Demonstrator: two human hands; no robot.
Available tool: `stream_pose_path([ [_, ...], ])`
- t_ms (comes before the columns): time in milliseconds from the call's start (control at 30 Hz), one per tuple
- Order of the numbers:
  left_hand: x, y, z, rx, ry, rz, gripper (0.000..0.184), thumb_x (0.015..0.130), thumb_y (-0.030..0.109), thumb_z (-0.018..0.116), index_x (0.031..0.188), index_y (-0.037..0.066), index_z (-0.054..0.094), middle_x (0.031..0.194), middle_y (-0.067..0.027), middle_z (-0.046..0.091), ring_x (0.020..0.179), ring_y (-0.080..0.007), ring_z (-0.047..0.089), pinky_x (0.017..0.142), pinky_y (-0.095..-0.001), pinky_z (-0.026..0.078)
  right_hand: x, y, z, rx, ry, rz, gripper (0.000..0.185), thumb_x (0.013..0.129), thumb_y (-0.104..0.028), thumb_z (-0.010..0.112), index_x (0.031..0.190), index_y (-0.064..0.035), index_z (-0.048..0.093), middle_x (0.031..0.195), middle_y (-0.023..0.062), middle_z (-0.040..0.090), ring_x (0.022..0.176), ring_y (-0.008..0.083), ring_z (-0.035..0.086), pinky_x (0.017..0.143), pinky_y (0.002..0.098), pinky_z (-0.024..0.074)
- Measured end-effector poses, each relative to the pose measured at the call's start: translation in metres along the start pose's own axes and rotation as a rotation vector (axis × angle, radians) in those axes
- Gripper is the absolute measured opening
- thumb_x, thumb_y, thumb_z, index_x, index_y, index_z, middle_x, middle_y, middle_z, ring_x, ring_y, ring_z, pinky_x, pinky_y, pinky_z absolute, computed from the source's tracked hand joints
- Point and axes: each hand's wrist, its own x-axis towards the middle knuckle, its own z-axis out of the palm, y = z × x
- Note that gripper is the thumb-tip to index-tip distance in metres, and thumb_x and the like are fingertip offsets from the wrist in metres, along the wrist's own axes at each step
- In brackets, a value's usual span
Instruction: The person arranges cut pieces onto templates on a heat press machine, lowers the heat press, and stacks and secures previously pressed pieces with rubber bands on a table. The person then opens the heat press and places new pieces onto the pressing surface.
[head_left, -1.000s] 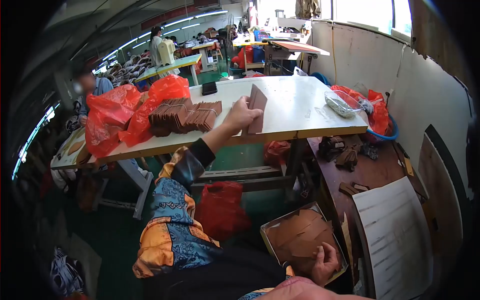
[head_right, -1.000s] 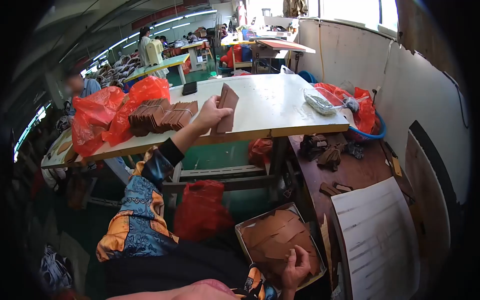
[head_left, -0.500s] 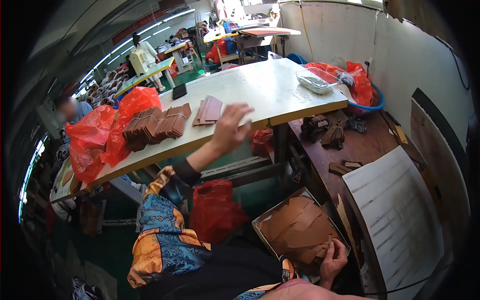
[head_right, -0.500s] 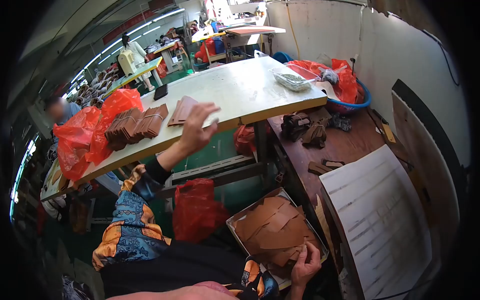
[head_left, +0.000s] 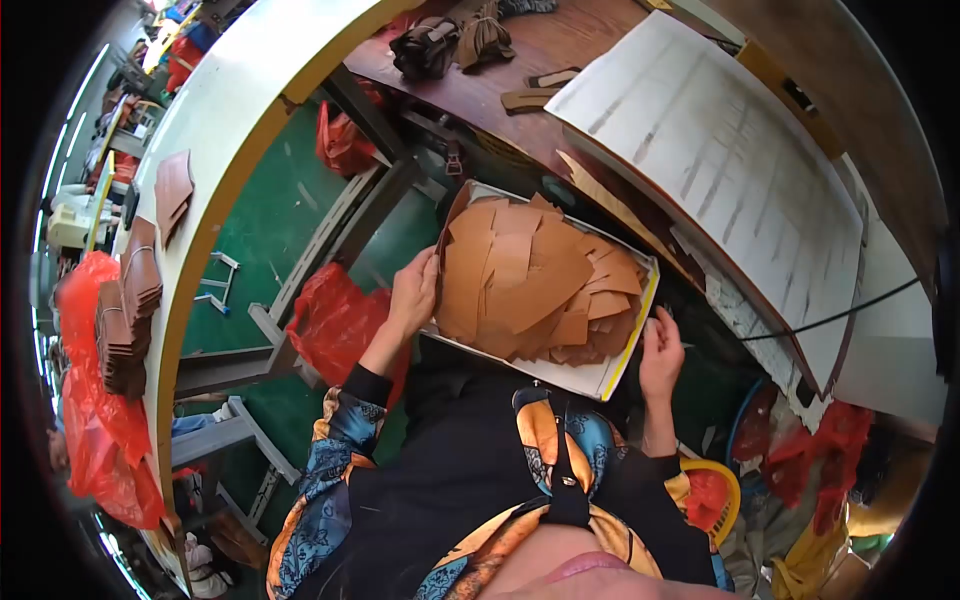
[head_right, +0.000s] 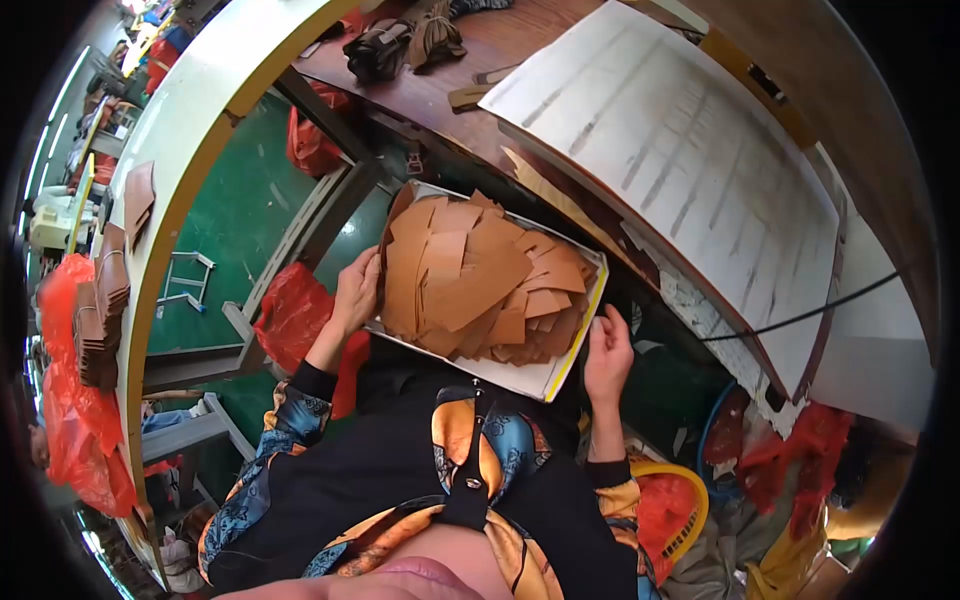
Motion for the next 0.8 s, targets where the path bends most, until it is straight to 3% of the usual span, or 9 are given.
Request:
stream_pose_path([
  [133,-0.011,0.003,-0.001,0.077,0.044,0.058,0.027,0.095,0.015,0.044,0.112,0.001,0.059,0.086,-0.0211,0.064,0.079,-0.0345,0.064,0.071,-0.036,0.049,-0.015,-0.02,0.012,-0.392,0.042,-0.152,0.028,0.094,-0.017,0.05,0.111,0.0034,0.06,0.088,0.0176,0.067,0.077,0.0198,0.064,0.072,0.0314,0.0484],
  [300,-0.027,-0.02,0.006,0.102,0.146,0.14,0.027,0.094,0.014,0.045,0.111,-0.001,0.059,0.092,-0.0237,0.064,0.085,-0.0382,0.062,0.074,-0.0408,0.049,-0.023,-0.024,0.003,-0.503,0.051,-0.226,0.024,0.092,-0.013,0.052,0.107,0.0019,0.062,0.091,0.0162,0.067,0.079,0.0212,0.064,0.072,0.0323,0.0491],
  [333,-0.028,-0.024,0.007,0.125,0.162,0.167,0.027,0.093,0.016,0.045,0.111,0.0,0.059,0.093,-0.0235,0.063,0.087,-0.0388,0.061,0.075,-0.0426,0.048,-0.018,-0.017,0.002,-0.559,0.153,-0.393,0.02,0.09,-0.011,0.054,0.104,0.0002,0.064,0.094,0.0148,0.066,0.082,0.0205,0.063,0.073,0.0325,0.0494],
  [433,-0.027,-0.013,0.004,0.123,0.165,0.126,0.033,0.095,0.025,0.043,0.114,0.001,0.056,0.097,-0.023,0.063,0.091,-0.0393,0.059,0.08,-0.0449,0.047,-0.012,-0.064,0.008,-0.436,0.253,-0.423,0.02,0.089,-0.007,0.055,0.105,0.0018,0.063,0.096,0.0114,0.062,0.084,0.0211,0.061,0.072,0.0294,0.0486],
  [533,-0.025,-0.012,0.005,0.052,0.163,0.04,0.035,0.097,0.027,0.043,0.114,0.0,0.057,0.1,-0.0204,0.064,0.092,-0.0336,0.063,0.08,-0.0355,0.049,-0.003,-0.097,0.019,-0.386,0.159,-0.559,0.018,0.088,-0.005,0.055,0.103,0.0016,0.063,0.095,0.0106,0.062,0.082,0.0202,0.06,0.072,0.0288,0.0479],
  [567,-0.027,-0.013,0.005,0.012,0.173,0.063,0.035,0.096,0.027,0.043,0.114,0.0,0.057,0.101,-0.0207,0.064,0.092,-0.033,0.062,0.08,-0.0358,0.048,-0.001,-0.102,0.022,-0.397,0.074,-0.538,0.017,0.091,-0.007,0.054,0.103,0.0031,0.061,0.099,0.0082,0.06,0.088,0.0167,0.059,0.077,0.0263,0.047],
  [667,-0.03,0.0,0.001,-0.027,0.218,0.059,0.036,0.095,0.03,0.043,0.115,0.003,0.056,0.099,-0.0206,0.062,0.091,-0.037,0.058,0.081,-0.0419,0.045,0.017,-0.122,0.048,-0.385,-0.073,-0.766,0.017,0.086,-0.002,0.056,0.101,0.0012,0.062,0.094,0.0122,0.062,0.08,0.0203,0.059,0.073,0.028,0.0473],
  [733,-0.034,0.0,0.001,-0.023,0.256,0.048,0.034,0.095,0.028,0.045,0.115,0.003,0.057,0.099,-0.0196,0.062,0.092,-0.0339,0.059,0.082,-0.0381,0.046,0.019,-0.157,0.063,-0.408,-0.2,-0.694,0.017,0.084,0.0,0.057,0.1,0.0014,0.062,0.093,0.0121,0.062,0.082,0.0226,0.061,0.074,0.0289,0.0478],
  [800,-0.028,0.003,-0.004,-0.029,0.277,0.044,0.033,0.095,0.026,0.046,0.115,0.002,0.057,0.097,-0.0187,0.062,0.092,-0.0322,0.06,0.081,-0.0361,0.046,0.032,-0.171,0.075,-0.385,-0.228,-0.806,0.017,0.084,0.0,0.058,0.1,0.0015,0.062,0.093,0.013,0.062,0.082,0.024,0.061,0.073,0.0301,0.0486],
])
